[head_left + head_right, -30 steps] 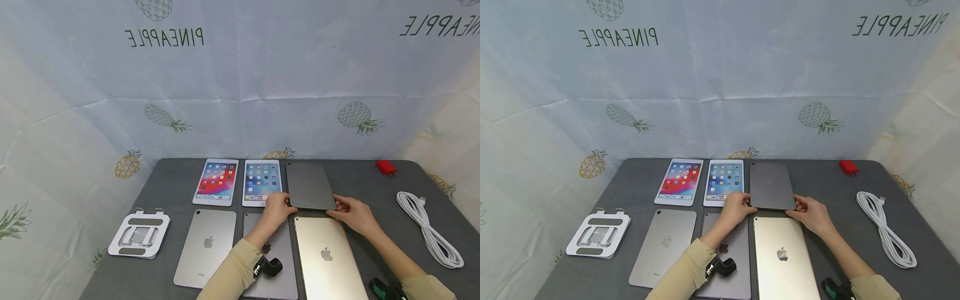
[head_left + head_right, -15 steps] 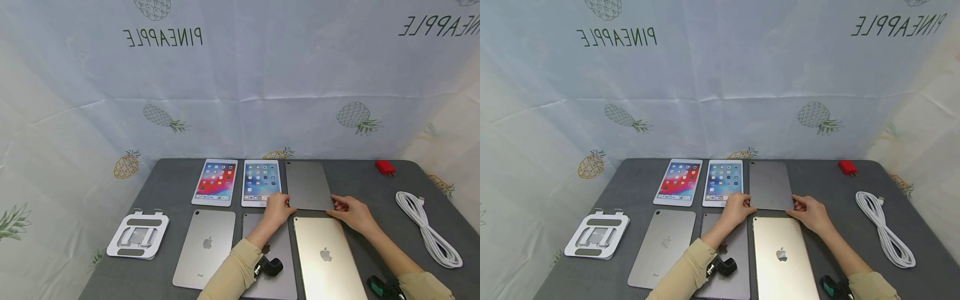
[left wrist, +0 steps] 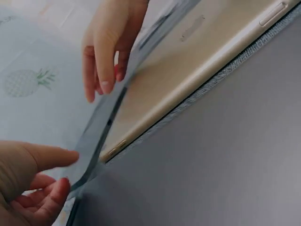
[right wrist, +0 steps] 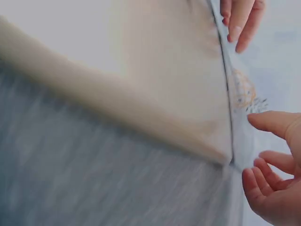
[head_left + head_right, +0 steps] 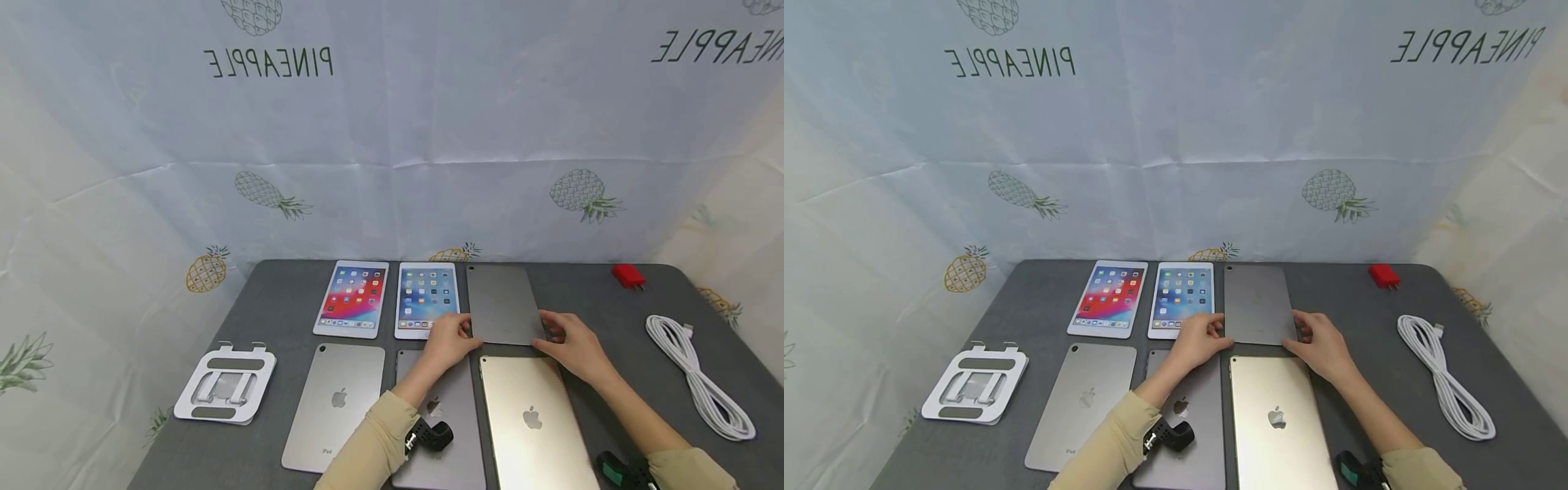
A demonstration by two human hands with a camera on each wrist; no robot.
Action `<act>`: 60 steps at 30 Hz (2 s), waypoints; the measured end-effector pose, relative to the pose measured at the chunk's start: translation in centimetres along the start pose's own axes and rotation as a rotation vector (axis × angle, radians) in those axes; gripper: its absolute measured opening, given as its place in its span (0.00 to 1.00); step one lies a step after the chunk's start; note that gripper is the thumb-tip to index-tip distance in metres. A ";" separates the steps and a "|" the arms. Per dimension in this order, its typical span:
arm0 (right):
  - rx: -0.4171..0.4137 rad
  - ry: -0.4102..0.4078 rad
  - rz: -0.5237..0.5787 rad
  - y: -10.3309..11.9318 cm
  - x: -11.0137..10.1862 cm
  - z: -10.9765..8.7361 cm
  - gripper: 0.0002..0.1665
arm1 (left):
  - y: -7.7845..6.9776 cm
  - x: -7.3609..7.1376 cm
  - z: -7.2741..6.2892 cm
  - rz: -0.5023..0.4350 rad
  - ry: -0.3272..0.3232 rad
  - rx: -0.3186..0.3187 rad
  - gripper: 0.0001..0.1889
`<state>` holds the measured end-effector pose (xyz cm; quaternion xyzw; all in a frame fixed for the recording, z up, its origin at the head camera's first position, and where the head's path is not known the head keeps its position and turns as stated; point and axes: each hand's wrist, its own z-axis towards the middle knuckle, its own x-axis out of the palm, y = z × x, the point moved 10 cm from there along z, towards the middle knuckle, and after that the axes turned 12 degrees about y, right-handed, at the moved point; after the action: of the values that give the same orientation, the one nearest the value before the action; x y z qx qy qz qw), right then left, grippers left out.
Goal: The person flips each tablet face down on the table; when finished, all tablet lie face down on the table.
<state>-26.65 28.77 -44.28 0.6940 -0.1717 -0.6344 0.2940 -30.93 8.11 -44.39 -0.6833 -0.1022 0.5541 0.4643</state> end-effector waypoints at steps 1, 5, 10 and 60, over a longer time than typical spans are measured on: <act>-0.002 -0.005 0.012 0.3 -0.1 0.1 0.37 | 0.3 -0.3 -0.1 -0.034 -0.004 -0.009 0.25; 0.007 -0.007 0.072 1.6 -0.1 0.6 0.39 | 1.4 -1.7 -0.7 -0.197 -0.025 -0.049 0.28; 0.025 0.042 0.203 3.3 1.2 1.5 0.42 | 2.6 -3.7 -1.7 -0.331 -0.052 -0.097 0.31; 0.144 0.216 0.832 8.9 10.5 5.3 0.45 | 8.9 -7.4 -6.6 -0.607 -0.174 -0.280 0.30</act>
<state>-29.24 14.51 -47.04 0.6468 -0.4488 -0.3718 0.4918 -31.38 -5.04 -46.40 -0.6291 -0.4152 0.4275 0.4991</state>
